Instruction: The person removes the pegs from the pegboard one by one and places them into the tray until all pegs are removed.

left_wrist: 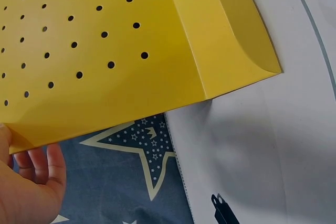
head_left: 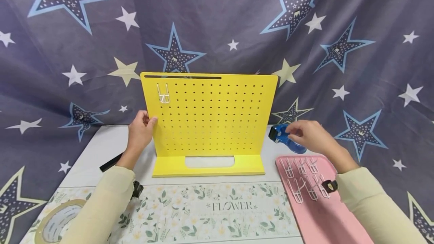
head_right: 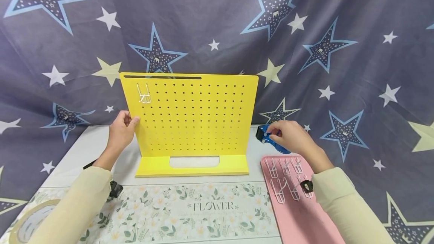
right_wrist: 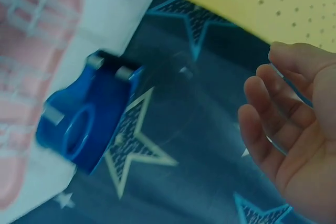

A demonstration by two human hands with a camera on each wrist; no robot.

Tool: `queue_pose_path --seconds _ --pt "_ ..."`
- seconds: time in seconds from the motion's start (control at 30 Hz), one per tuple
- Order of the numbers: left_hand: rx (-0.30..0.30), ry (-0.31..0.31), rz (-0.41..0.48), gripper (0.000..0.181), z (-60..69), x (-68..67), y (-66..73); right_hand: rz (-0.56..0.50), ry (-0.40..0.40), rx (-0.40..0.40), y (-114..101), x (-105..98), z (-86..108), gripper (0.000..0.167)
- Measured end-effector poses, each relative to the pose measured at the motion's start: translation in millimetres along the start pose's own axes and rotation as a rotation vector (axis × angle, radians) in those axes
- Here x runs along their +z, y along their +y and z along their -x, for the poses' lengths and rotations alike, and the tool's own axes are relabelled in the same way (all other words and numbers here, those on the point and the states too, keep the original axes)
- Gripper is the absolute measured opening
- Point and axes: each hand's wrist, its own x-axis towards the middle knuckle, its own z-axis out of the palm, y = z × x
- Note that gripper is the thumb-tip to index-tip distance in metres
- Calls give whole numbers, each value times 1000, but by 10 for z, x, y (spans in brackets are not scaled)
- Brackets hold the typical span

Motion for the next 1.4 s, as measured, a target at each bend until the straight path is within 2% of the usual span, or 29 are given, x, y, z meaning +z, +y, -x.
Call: queue_pose_path --seconds 0.1,0.27,0.53,0.67,0.83,1.07,1.17,1.4 --pt "6 5 -1 28 -7 -10 6 -16 29 -9 -165 30 -133 19" --pt "10 -1 3 28 -8 -19 12 -40 111 -72 -465 124 -372 16" --pt "-11 -9 4 29 14 -15 -14 -197 161 -132 -964 296 -763 16" --pt "-11 -6 10 28 20 -14 -14 -217 184 -152 -1253 389 -947 18" --pt "-9 -7 4 28 16 -13 -9 -166 250 -207 -1632 493 -1147 18" --pt "2 -3 -1 28 -9 -18 -7 2 468 -346 -2130 687 -1458 17" --pt "-4 -1 1 27 -10 -20 2 41 524 -359 -2306 766 -1604 19" --pt "-6 -5 -7 27 5 -25 21 96 571 -354 -2631 849 -1835 23"
